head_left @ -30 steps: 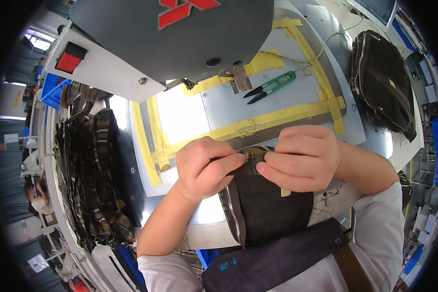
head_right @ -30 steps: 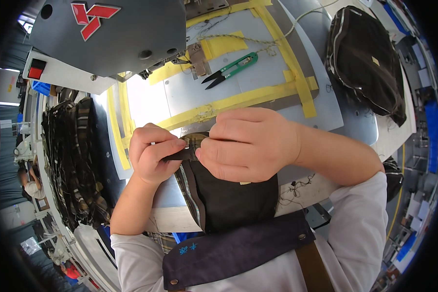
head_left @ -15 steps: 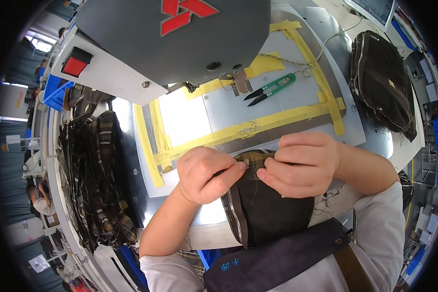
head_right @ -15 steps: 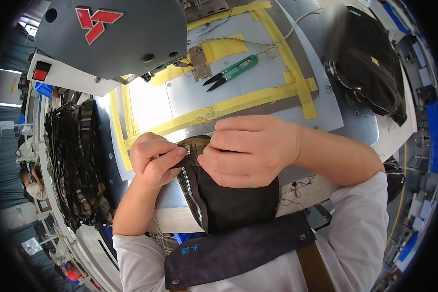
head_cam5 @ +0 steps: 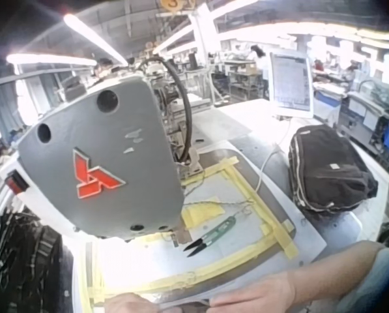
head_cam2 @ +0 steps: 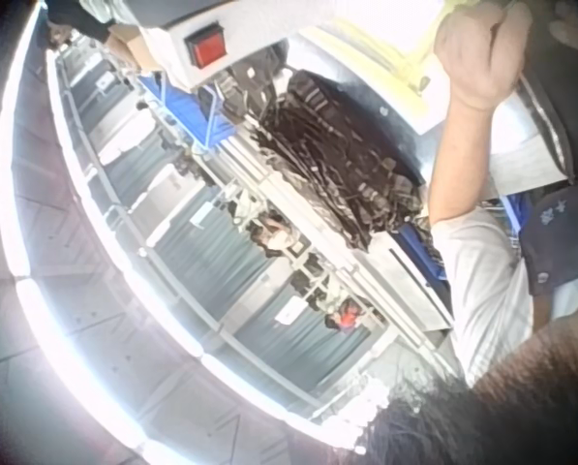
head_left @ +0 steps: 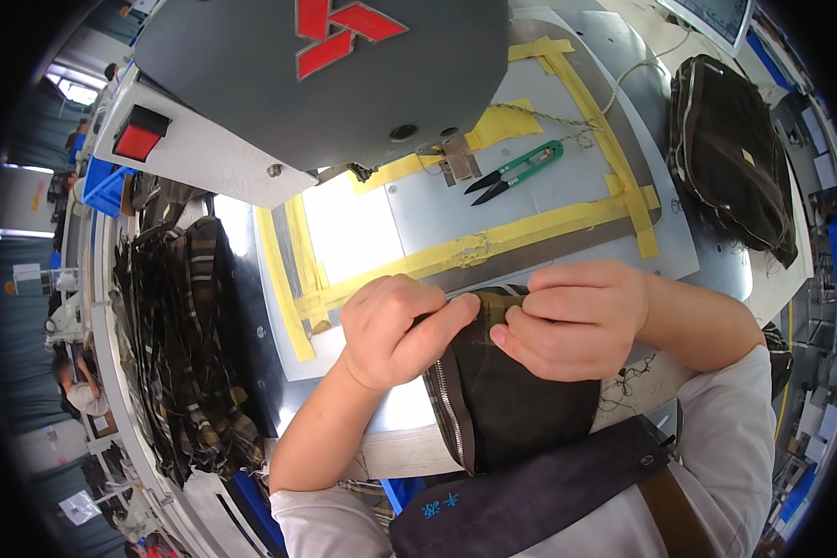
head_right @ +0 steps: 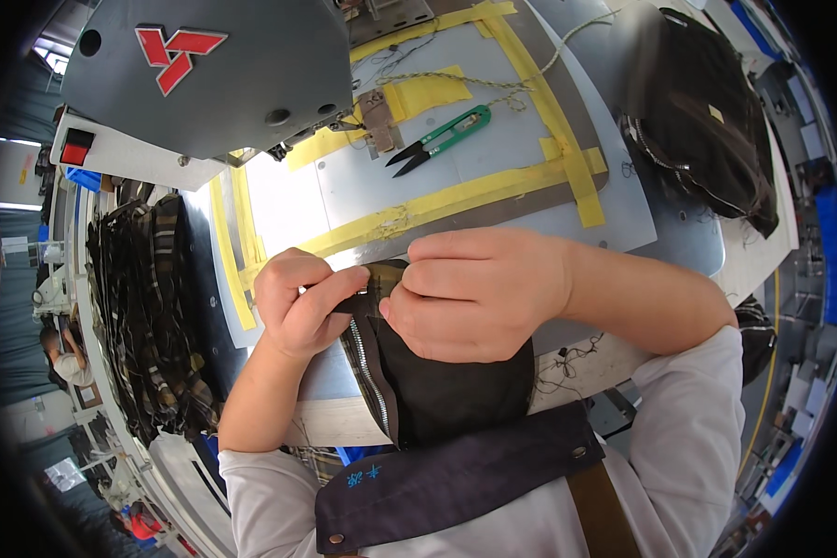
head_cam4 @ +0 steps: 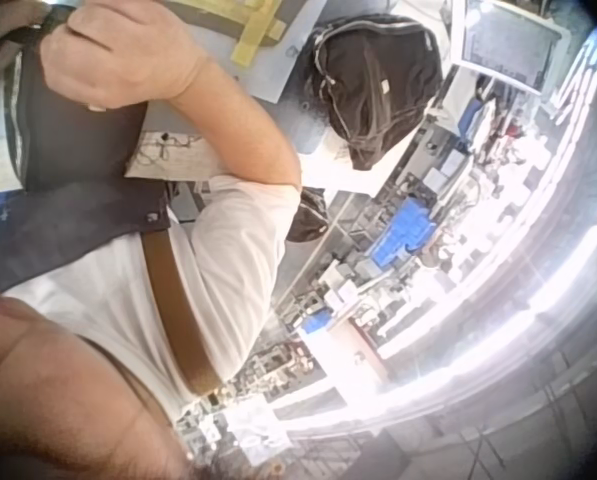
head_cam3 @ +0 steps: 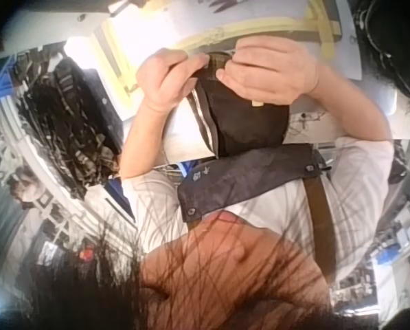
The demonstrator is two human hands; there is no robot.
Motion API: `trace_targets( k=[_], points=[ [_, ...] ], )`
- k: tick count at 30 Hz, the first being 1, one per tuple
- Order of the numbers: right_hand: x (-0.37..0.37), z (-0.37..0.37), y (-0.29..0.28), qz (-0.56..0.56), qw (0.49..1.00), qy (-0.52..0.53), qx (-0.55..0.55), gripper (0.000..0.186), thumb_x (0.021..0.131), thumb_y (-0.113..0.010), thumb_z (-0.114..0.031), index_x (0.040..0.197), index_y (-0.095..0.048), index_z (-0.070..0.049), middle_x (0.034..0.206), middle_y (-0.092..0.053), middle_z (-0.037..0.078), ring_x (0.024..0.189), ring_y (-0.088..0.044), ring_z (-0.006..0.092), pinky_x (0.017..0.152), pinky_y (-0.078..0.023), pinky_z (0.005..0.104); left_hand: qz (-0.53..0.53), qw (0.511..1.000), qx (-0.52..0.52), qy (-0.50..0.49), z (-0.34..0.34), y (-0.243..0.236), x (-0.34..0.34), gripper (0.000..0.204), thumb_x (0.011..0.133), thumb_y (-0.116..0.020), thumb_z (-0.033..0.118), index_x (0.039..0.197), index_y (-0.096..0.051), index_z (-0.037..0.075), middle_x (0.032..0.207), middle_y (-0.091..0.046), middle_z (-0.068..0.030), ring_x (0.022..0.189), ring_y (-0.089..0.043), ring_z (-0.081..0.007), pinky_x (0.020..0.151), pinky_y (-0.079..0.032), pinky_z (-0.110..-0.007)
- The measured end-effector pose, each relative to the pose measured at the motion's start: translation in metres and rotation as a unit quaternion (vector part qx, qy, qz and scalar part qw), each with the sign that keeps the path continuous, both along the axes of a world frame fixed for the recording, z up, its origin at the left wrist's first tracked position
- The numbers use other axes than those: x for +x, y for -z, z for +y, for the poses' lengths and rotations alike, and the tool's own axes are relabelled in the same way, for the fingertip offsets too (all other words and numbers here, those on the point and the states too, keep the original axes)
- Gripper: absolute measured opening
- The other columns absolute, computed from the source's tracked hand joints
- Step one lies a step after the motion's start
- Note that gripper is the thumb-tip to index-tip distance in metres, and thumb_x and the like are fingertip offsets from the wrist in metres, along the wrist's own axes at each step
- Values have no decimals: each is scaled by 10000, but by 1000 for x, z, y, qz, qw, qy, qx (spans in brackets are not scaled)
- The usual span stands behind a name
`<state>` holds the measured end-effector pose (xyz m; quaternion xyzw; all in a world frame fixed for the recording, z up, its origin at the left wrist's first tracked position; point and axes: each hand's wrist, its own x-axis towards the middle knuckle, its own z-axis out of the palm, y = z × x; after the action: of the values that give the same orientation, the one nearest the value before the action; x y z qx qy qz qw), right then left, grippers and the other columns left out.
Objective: The person aligns a zipper on a dark fabric bag and sews it using an industrial sewing machine. They repeatedly guide the fabric under the needle, stitch sections, and trim excess thread with scissors. The person also inspects the zipper alignment and the interior of the bag during the process.
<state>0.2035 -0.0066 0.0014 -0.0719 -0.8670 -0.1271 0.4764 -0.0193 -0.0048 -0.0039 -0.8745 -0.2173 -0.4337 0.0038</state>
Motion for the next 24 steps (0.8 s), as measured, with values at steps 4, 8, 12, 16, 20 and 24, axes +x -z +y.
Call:
trace_targets(
  k=[4,8,12,16,20,24],
  points=[
    [1,4,3,2,1000,19,-13,97,708,-699,-59,695,-604,-78,745,-544,-5,655,-536,141,636,-512,284,-2,998,11,-62,4,-3,8,360,553,-760,111,910,-711,109,806,-555,-15,569,-528,-154,455,-393,-268],
    [10,11,-9,0,997,74,9,107,701,-703,-55,696,-600,-84,744,-534,-7,628,-524,140,584,-479,276,-42,997,38,-57,-12,-19,10,252,659,-797,193,868,-686,107,764,-587,-30,549,-535,-179,472,-384,-285],
    [10,9,-14,-21,997,69,23,83,717,-683,-79,700,-602,-85,741,-529,-9,636,-524,137,559,-447,263,35,946,-321,-41,-32,-28,21,237,811,-714,267,760,-631,51,655,-570,-82,568,-554,-221,513,-412,-316],
    [5,5,-4,-21,998,37,46,75,730,-681,-105,728,-609,-86,734,-543,-11,641,-517,126,560,-429,251,-132,800,-583,-45,-38,-14,22,289,887,-658,234,733,-600,-3,631,-564,-113,573,-548,-235,541,-423,-305],
    [5,2,-2,-64,998,10,23,74,744,-656,-114,741,-590,-81,720,-533,-7,652,-520,129,554,-419,256,-212,771,-598,-63,-44,-6,29,251,892,-650,168,719,-588,-3,640,-580,-128,576,-546,-256,543,-426,-316],
    [6,1,-1,-71,991,-46,-105,102,745,-643,-126,787,-565,-76,722,-527,8,672,-548,156,548,-432,282,-47,920,-381,-82,-41,3,23,108,844,-671,95,790,-639,8,722,-625,-131,619,-574,-290,579,-455,-328]
  ],
)
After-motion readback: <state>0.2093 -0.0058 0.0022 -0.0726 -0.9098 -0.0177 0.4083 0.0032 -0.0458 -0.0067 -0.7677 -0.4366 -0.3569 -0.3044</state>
